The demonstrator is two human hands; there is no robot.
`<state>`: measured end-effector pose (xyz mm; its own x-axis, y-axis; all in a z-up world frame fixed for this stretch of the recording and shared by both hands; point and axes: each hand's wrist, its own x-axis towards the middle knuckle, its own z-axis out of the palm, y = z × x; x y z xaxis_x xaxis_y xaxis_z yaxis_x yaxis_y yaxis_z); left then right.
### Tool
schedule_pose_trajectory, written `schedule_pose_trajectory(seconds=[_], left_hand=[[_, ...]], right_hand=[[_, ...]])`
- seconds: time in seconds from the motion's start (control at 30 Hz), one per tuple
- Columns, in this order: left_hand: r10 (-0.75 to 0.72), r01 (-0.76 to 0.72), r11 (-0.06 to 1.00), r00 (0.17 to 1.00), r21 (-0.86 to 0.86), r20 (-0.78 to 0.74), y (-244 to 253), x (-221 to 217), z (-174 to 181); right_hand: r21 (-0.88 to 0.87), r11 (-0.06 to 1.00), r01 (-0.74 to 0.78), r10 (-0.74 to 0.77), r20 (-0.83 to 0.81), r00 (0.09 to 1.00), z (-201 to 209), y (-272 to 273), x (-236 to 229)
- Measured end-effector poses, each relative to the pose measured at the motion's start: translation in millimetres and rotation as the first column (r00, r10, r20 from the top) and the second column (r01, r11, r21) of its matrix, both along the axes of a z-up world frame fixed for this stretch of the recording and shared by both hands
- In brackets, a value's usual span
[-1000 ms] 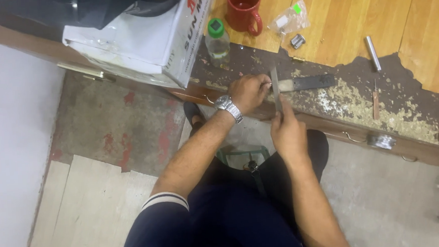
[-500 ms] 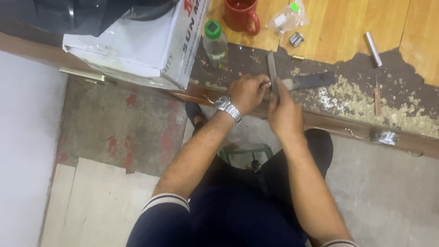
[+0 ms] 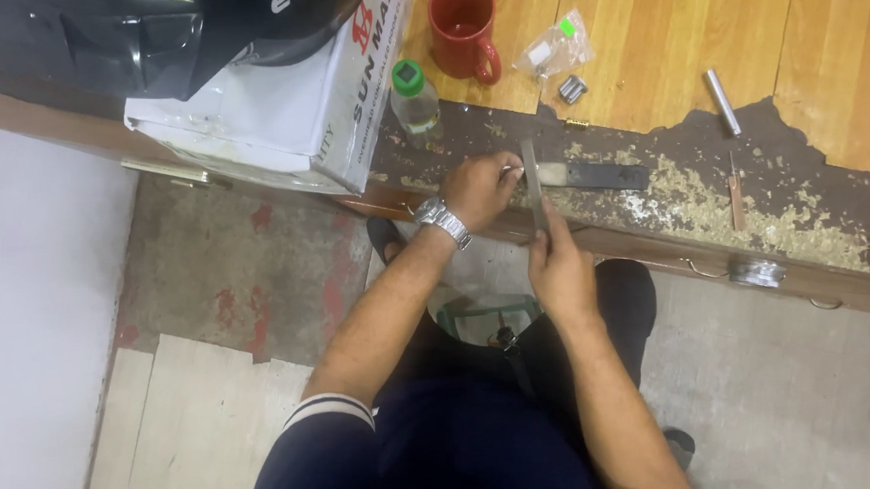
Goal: The person files a small cylindrical metal part on a wooden workbench using a metal file. They repeatedly hold the part with the left hand and file its surface with the right hand, pausing occasionally to inspect the part before resuming filing.
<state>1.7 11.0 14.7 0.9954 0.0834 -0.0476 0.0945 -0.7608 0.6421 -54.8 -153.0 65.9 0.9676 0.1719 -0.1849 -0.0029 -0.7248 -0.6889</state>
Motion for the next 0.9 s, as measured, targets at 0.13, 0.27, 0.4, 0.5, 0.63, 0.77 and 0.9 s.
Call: schedule_pose_trajectory(seconds=[0.13, 0.27, 0.4, 0.5, 0.63, 0.77, 0.9], left_hand=[[0.009, -0.01, 1.0, 1.0, -0.029, -0.021, 3.4, 2.5, 3.2], [-0.005, -0.006, 0.993, 0.996, -0.122, -0.087, 5.6, 3.0, 14.9], [-0.028, 0.004, 0.985, 0.989, -0.171, -0.142, 5.9, 4.6, 27.5], [-0.06, 0.028, 0.985, 0.981, -0.168, -0.184, 7.7, 8.0, 29.6], [-0.07, 0.029, 0.983, 0.972, -0.183, -0.224, 10.7, 14.1, 20.9], [-0.099, 0.06, 0.981, 0.972, -0.184, -0.213, 11.1, 18.7, 11.1], [-0.129, 0.095, 0.982, 0.969, -0.166, -0.212, 7.8, 24.0, 12.6]], right_hand=[[0.107, 0.994, 0.018, -0.014, -0.039, 0.999, -20.4, -21.4, 1.6], [0.336, 0.925, 0.178, -0.169, -0.054, 0.984, -26.5, -35.0, 3.5], [0.478, 0.847, 0.233, -0.233, -0.061, 0.971, -43.7, -55.0, 18.1], [0.534, 0.813, 0.232, -0.244, -0.05, 0.969, -54.5, -69.5, 34.7], [0.544, 0.81, 0.22, -0.219, -0.067, 0.973, -74.7, -78.1, 52.7], [0.594, 0.771, 0.23, -0.21, -0.103, 0.972, -77.8, -79.9, 57.8], [0.618, 0.751, 0.232, -0.184, -0.142, 0.973, -86.3, -85.4, 60.7]])
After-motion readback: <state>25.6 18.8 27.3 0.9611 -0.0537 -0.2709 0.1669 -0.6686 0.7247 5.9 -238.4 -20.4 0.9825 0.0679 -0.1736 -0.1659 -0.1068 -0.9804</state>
